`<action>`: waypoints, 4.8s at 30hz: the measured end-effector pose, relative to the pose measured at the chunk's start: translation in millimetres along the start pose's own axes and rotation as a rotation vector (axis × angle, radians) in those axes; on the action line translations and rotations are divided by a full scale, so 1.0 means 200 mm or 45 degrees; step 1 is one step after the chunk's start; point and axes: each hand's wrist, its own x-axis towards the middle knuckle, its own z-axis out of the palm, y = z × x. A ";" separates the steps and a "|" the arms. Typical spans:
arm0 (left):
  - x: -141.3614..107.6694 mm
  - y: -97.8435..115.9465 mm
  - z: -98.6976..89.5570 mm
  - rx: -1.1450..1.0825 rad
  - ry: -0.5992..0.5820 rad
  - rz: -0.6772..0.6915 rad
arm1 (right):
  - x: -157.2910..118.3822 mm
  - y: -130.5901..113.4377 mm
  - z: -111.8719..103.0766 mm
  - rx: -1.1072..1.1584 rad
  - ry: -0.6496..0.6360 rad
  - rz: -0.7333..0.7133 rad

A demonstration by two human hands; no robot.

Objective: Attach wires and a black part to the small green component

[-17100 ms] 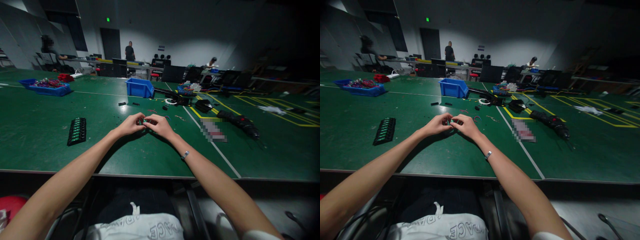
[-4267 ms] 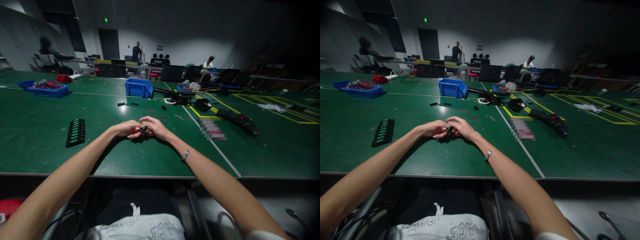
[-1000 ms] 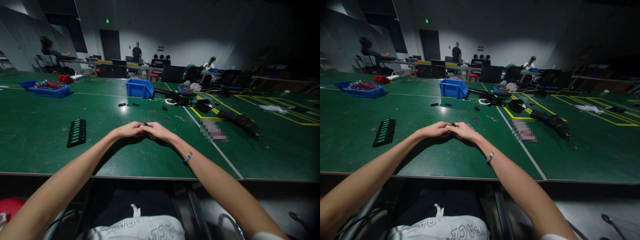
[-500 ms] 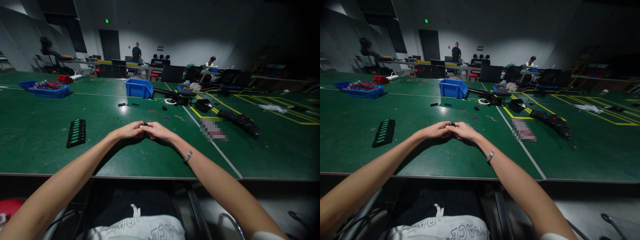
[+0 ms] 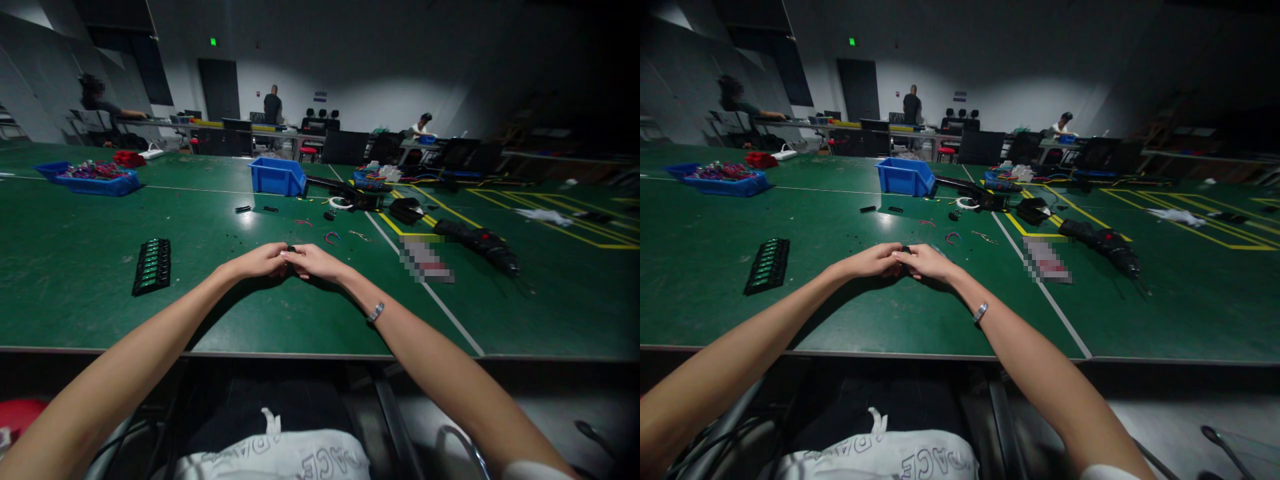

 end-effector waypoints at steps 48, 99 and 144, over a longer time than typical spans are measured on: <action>-0.01 0.01 0.00 0.096 0.021 0.000 | -0.01 0.01 0.00 -0.051 -0.036 -0.007; 0.00 0.01 0.01 -0.017 0.004 0.023 | -0.01 -0.03 -0.03 -0.223 -0.090 -0.039; 0.01 0.02 0.07 -0.202 0.087 0.019 | 0.01 0.04 -0.04 -0.055 -0.036 -0.048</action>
